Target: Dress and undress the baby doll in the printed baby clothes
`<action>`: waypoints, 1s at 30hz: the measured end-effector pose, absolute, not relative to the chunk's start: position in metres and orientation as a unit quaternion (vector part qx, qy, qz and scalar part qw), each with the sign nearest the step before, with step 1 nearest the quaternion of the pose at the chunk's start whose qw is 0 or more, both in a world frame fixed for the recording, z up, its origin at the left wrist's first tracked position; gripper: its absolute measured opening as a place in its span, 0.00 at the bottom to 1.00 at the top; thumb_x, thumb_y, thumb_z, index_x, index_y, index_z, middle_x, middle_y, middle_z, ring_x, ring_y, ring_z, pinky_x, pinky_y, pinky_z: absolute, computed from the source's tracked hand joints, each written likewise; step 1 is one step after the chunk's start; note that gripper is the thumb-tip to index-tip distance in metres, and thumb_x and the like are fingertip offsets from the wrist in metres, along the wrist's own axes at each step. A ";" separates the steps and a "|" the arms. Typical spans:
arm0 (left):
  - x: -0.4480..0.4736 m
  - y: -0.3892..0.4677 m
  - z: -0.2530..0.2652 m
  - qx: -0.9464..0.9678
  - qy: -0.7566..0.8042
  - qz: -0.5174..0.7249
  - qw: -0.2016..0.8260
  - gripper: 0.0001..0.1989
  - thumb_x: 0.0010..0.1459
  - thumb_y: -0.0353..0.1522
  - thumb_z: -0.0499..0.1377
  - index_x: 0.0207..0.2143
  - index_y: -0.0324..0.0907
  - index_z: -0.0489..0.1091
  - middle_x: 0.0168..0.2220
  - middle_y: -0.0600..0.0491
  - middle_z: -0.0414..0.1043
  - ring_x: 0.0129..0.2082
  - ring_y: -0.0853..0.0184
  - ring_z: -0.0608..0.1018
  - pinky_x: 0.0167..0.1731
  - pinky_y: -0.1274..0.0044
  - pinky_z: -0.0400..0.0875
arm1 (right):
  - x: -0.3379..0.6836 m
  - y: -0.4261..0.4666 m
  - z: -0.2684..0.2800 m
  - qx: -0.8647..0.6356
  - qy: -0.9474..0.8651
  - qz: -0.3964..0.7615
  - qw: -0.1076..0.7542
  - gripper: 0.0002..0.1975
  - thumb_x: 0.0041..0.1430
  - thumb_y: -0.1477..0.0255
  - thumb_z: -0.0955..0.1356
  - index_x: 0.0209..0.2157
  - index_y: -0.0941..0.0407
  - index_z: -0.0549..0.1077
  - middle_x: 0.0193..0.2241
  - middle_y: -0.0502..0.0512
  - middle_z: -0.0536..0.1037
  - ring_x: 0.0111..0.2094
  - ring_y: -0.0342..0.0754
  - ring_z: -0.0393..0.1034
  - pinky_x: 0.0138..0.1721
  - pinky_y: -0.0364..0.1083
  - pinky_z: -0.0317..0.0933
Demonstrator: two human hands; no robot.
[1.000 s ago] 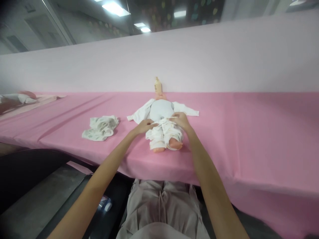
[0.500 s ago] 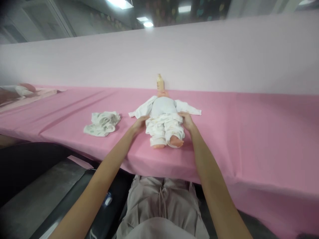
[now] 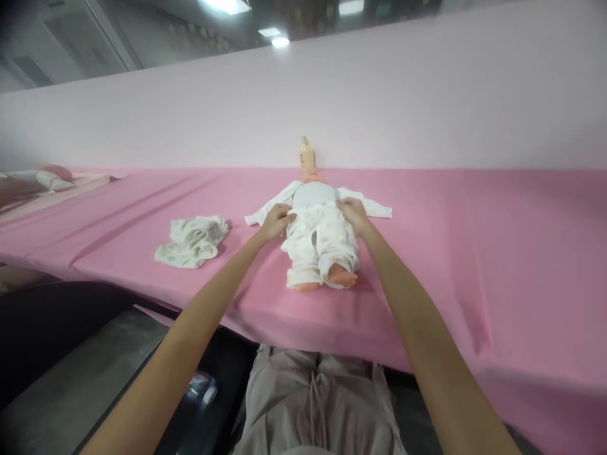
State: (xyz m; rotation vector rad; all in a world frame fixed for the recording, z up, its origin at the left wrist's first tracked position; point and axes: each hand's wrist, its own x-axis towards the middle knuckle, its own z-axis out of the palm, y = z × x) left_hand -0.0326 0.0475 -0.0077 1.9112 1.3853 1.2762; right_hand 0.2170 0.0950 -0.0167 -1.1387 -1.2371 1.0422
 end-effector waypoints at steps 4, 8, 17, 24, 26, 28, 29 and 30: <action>-0.024 0.054 -0.004 0.748 0.535 0.383 0.086 0.09 0.58 0.36 0.54 0.28 0.40 0.65 0.35 0.47 0.71 0.38 0.62 0.73 0.41 0.71 0.64 | 0.212 0.113 -0.019 -0.514 -0.534 0.412 0.530 0.09 0.50 0.69 0.68 0.21 0.55 0.66 0.18 0.45 0.65 0.22 0.42 0.59 0.27 0.43 0.55; -0.009 0.056 0.000 0.729 0.606 0.320 0.002 0.09 0.61 0.35 0.50 0.34 0.40 0.65 0.29 0.46 0.71 0.35 0.58 0.74 0.36 0.70 0.63 | 0.208 0.119 -0.028 -0.563 -0.519 0.355 0.536 0.10 0.50 0.70 0.68 0.20 0.55 0.64 0.20 0.46 0.65 0.25 0.43 0.59 0.32 0.44 0.56; 0.009 0.080 0.003 0.548 0.718 0.410 0.126 0.08 0.57 0.37 0.55 0.30 0.41 0.66 0.38 0.42 0.74 0.43 0.54 0.74 0.40 0.69 0.64 | 0.211 0.123 -0.051 -0.632 -0.483 0.296 0.528 0.14 0.52 0.68 0.66 0.18 0.52 0.58 0.19 0.47 0.63 0.28 0.47 0.61 0.38 0.46 0.57; 0.005 0.087 -0.011 0.506 0.707 0.458 0.185 0.08 0.57 0.36 0.56 0.30 0.42 0.69 0.35 0.51 0.75 0.38 0.63 0.75 0.39 0.75 0.64 | 0.208 0.125 -0.048 -0.623 -0.488 0.292 0.537 0.13 0.52 0.68 0.66 0.18 0.53 0.59 0.19 0.47 0.64 0.28 0.47 0.62 0.38 0.46 0.58; 0.002 0.087 -0.016 0.520 0.687 0.473 0.181 0.07 0.57 0.36 0.56 0.35 0.43 0.70 0.33 0.54 0.74 0.38 0.65 0.74 0.40 0.76 0.64 | 0.207 0.125 -0.043 -0.609 -0.500 0.287 0.545 0.12 0.51 0.68 0.66 0.19 0.53 0.61 0.20 0.47 0.65 0.29 0.46 0.62 0.38 0.45 0.58; -0.006 0.088 -0.019 0.542 0.652 0.492 0.197 0.08 0.55 0.36 0.59 0.36 0.44 0.72 0.31 0.55 0.74 0.36 0.66 0.74 0.39 0.76 0.65 | 0.207 0.124 -0.038 -0.589 -0.518 0.284 0.551 0.11 0.50 0.67 0.67 0.20 0.54 0.62 0.21 0.47 0.66 0.29 0.45 0.62 0.38 0.45 0.58; -0.011 0.088 -0.019 0.552 0.631 0.500 0.217 0.09 0.53 0.37 0.60 0.35 0.43 0.72 0.31 0.54 0.74 0.35 0.66 0.73 0.38 0.76 0.65 | 0.206 0.124 -0.036 -0.579 -0.528 0.284 0.553 0.10 0.50 0.67 0.67 0.20 0.54 0.63 0.21 0.46 0.67 0.29 0.45 0.62 0.38 0.44 0.58; -0.017 0.088 -0.018 0.562 0.609 0.504 0.242 0.10 0.51 0.38 0.62 0.34 0.41 0.73 0.30 0.54 0.73 0.34 0.67 0.73 0.37 0.77 0.65 | 0.206 0.123 -0.034 -0.569 -0.537 0.284 0.554 0.10 0.50 0.67 0.67 0.20 0.54 0.63 0.21 0.46 0.67 0.28 0.44 0.62 0.37 0.44 0.58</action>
